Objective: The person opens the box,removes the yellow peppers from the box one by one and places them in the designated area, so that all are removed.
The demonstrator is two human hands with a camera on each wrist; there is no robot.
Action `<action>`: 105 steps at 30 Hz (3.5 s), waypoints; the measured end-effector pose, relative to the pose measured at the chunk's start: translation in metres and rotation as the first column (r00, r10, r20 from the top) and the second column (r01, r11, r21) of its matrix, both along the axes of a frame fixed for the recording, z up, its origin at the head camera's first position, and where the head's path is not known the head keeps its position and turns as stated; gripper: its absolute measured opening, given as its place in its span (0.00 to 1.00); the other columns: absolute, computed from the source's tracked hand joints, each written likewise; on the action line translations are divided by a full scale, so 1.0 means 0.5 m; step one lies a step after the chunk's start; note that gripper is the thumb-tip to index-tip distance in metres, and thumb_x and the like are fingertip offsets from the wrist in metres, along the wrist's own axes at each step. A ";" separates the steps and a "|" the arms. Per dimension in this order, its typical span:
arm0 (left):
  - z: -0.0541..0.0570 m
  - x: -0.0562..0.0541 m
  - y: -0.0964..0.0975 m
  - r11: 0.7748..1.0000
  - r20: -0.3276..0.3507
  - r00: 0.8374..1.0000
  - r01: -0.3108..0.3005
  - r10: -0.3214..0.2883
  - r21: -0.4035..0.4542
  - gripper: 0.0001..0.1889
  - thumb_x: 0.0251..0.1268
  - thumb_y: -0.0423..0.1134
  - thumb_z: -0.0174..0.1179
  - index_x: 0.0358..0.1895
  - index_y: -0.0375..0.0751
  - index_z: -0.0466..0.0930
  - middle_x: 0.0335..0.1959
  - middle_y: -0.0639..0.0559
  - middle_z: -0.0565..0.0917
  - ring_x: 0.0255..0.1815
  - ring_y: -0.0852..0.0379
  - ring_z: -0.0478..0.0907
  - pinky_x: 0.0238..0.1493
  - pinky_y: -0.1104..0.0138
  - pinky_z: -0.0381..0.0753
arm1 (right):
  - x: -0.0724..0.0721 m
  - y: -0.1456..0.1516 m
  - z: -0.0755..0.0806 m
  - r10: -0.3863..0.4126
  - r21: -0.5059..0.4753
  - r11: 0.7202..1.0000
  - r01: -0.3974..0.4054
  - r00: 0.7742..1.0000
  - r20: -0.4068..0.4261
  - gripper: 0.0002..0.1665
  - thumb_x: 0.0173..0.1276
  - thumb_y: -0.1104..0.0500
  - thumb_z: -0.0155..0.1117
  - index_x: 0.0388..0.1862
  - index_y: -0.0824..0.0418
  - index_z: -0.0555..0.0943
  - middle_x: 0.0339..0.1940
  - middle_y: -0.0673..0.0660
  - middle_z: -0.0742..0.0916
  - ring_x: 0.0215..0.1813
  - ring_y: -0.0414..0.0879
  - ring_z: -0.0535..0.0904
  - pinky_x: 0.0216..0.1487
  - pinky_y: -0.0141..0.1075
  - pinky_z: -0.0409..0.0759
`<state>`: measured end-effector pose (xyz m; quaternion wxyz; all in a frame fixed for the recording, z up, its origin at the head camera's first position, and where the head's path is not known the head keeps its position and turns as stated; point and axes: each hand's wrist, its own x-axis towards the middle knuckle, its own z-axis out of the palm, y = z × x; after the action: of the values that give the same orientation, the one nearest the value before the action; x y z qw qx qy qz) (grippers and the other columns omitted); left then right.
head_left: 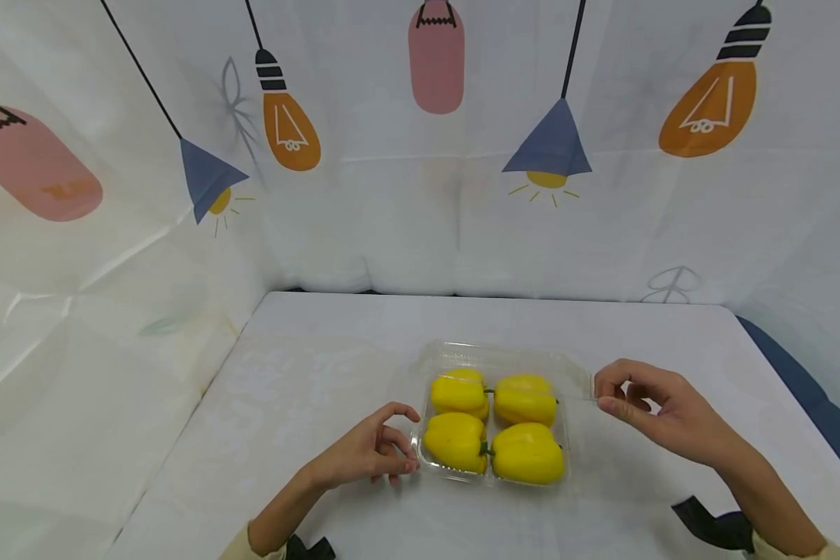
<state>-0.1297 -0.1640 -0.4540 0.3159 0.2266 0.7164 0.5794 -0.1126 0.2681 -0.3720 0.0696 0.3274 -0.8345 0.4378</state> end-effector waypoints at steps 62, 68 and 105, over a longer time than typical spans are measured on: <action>-0.002 0.000 0.004 1.000 0.027 1.000 -0.007 0.007 0.000 0.30 0.65 0.36 0.66 0.66 0.47 0.62 0.39 0.46 0.87 0.27 0.52 0.82 0.21 0.71 0.71 | -0.170 -0.025 -0.129 -0.271 -0.054 0.961 0.273 0.962 0.047 0.41 0.68 0.70 0.64 0.77 0.58 0.60 0.55 0.66 0.79 0.49 0.48 0.82 0.44 0.23 0.77; -0.001 -0.001 0.005 1.000 0.026 1.000 -0.006 0.006 0.003 0.30 0.65 0.36 0.66 0.66 0.47 0.62 0.39 0.45 0.87 0.27 0.48 0.82 0.21 0.71 0.71 | -0.175 -0.026 -0.148 -0.285 -0.029 0.957 0.287 0.957 0.057 0.48 0.65 0.72 0.66 0.79 0.53 0.56 0.59 0.67 0.78 0.48 0.57 0.82 0.43 0.24 0.77; -0.005 -0.001 0.005 1.000 0.028 1.000 -0.004 0.004 0.007 0.31 0.64 0.37 0.67 0.67 0.45 0.62 0.39 0.45 0.87 0.27 0.44 0.81 0.21 0.71 0.71 | -0.178 -0.021 -0.185 -0.266 0.144 0.962 0.234 0.923 0.277 0.33 0.75 0.58 0.59 0.73 0.68 0.63 0.64 0.71 0.75 0.57 0.66 0.77 0.52 0.55 0.79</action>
<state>-0.1303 -0.1614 -0.4565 0.3238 0.2184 0.7102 0.5857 -0.2016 0.2579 -0.4645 -0.0175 0.1530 -0.8928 0.4233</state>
